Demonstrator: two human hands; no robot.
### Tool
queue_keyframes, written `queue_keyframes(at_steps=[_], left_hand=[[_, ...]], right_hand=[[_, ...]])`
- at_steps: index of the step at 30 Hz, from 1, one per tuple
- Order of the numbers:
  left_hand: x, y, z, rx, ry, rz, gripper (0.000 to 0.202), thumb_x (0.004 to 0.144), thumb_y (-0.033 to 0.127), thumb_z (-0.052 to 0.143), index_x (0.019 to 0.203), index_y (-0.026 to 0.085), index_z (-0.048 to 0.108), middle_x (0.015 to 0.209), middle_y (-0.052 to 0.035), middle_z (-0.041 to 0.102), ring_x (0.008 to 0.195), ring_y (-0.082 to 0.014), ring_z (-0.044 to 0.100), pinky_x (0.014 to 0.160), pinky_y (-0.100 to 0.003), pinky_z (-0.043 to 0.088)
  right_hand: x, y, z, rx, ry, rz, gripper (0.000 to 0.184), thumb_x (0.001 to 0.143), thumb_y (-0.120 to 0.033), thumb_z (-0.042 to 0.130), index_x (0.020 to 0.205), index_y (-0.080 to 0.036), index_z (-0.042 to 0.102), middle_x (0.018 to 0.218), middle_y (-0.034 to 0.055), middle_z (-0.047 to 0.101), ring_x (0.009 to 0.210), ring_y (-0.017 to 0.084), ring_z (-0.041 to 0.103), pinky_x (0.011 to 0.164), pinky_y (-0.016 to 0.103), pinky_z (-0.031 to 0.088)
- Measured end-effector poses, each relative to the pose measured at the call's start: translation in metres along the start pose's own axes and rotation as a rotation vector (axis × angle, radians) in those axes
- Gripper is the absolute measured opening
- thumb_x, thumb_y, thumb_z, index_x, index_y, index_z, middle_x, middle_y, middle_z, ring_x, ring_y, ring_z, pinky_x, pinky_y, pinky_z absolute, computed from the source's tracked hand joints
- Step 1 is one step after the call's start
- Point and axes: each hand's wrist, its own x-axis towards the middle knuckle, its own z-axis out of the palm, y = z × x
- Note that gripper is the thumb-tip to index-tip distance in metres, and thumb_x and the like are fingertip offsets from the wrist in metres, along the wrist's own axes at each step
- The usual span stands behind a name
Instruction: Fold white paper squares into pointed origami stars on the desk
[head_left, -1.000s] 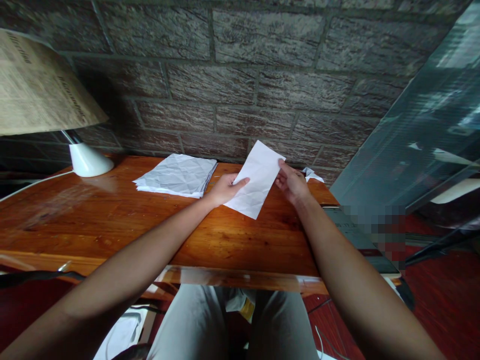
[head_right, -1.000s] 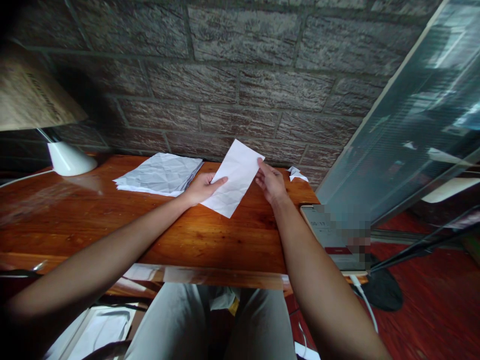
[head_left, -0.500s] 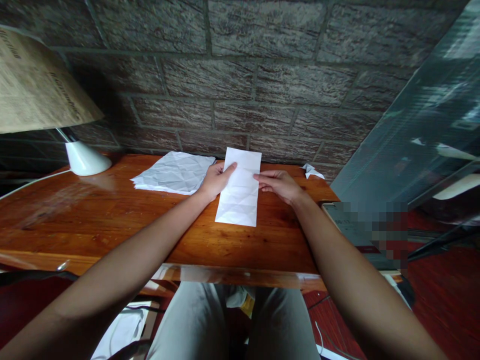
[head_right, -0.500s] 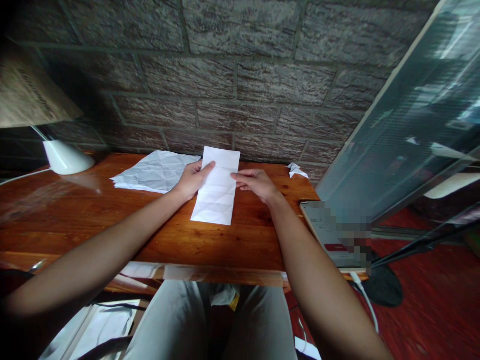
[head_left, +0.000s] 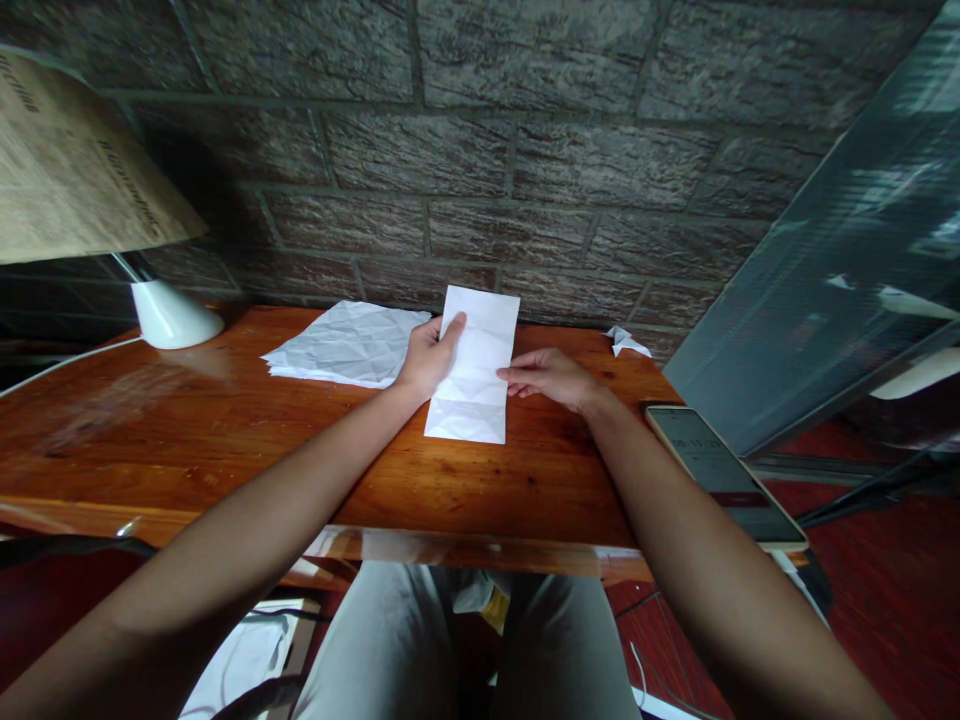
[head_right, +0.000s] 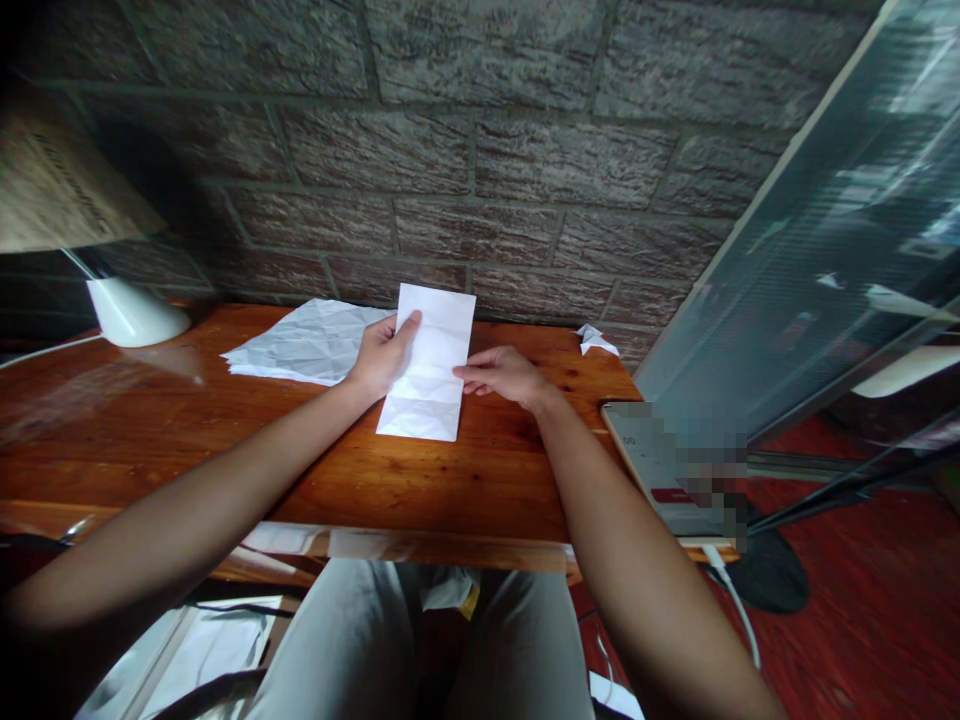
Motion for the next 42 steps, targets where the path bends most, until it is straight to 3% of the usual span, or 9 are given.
queue_keyframes(at_steps=[7, 12, 18, 24, 27, 42], left_hand=[[-0.001, 0.008, 0.003, -0.149, 0.045, -0.083, 0.064, 0.053, 0.074, 0.089, 0.075, 0.016, 0.074, 0.069, -0.0027, 0.074, 0.064, -0.0168, 0.065, 0.06, -0.026, 0.051], [-0.006, 0.012, 0.004, -0.176, 0.04, -0.15, 0.056, 0.046, 0.052, 0.101, 0.08, 0.014, 0.078, 0.079, -0.0057, 0.08, 0.064, -0.0168, 0.067, 0.061, -0.028, 0.053], [-0.003, 0.01, 0.002, -0.177, 0.086, -0.162, 0.054, 0.05, 0.052, 0.099, 0.08, 0.013, 0.078, 0.083, -0.0087, 0.081, 0.07, -0.0212, 0.072, 0.062, -0.029, 0.053], [0.008, 0.009, -0.007, -0.288, 0.232, -0.137, 0.053, 0.052, 0.044, 0.1, 0.087, 0.013, 0.077, 0.095, -0.0104, 0.082, 0.084, -0.0247, 0.077, 0.072, -0.031, 0.06], [0.011, 0.008, -0.011, -0.284, 0.251, -0.158, 0.049, 0.056, 0.042, 0.098, 0.088, 0.012, 0.076, 0.096, -0.0111, 0.082, 0.089, -0.0265, 0.077, 0.075, -0.033, 0.062], [0.014, 0.013, -0.013, -0.297, 0.341, -0.201, 0.027, 0.072, 0.028, 0.089, 0.088, 0.013, 0.075, 0.104, -0.0165, 0.081, 0.104, -0.0338, 0.077, 0.094, -0.046, 0.064]], right_hand=[[0.002, 0.002, -0.002, -0.064, -0.042, 0.022, 0.041, 0.065, -0.053, 0.095, 0.075, -0.016, 0.08, 0.068, 0.0029, 0.076, 0.061, 0.01, 0.066, 0.063, 0.021, 0.053], [0.003, 0.003, -0.004, -0.09, -0.09, 0.023, 0.041, 0.065, -0.053, 0.094, 0.077, -0.017, 0.08, 0.071, 0.0013, 0.076, 0.062, 0.01, 0.065, 0.065, 0.023, 0.052], [-0.003, -0.004, -0.001, -0.134, -0.097, -0.011, 0.045, 0.064, -0.058, 0.091, 0.076, -0.017, 0.077, 0.069, 0.0005, 0.073, 0.063, 0.011, 0.062, 0.06, 0.024, 0.044], [-0.008, -0.011, 0.004, -0.211, -0.167, 0.003, 0.048, 0.067, -0.062, 0.087, 0.071, -0.017, 0.073, 0.058, -0.0041, 0.06, 0.056, 0.009, 0.046, 0.058, 0.027, 0.033], [-0.008, -0.012, 0.005, -0.22, -0.162, 0.016, 0.049, 0.065, -0.063, 0.086, 0.073, -0.017, 0.074, 0.057, -0.0056, 0.057, 0.055, 0.009, 0.042, 0.057, 0.027, 0.029], [-0.007, -0.009, 0.004, -0.241, -0.2, 0.024, 0.049, 0.063, -0.062, 0.089, 0.075, -0.016, 0.075, 0.059, -0.0047, 0.06, 0.056, 0.009, 0.047, 0.057, 0.027, 0.032]])
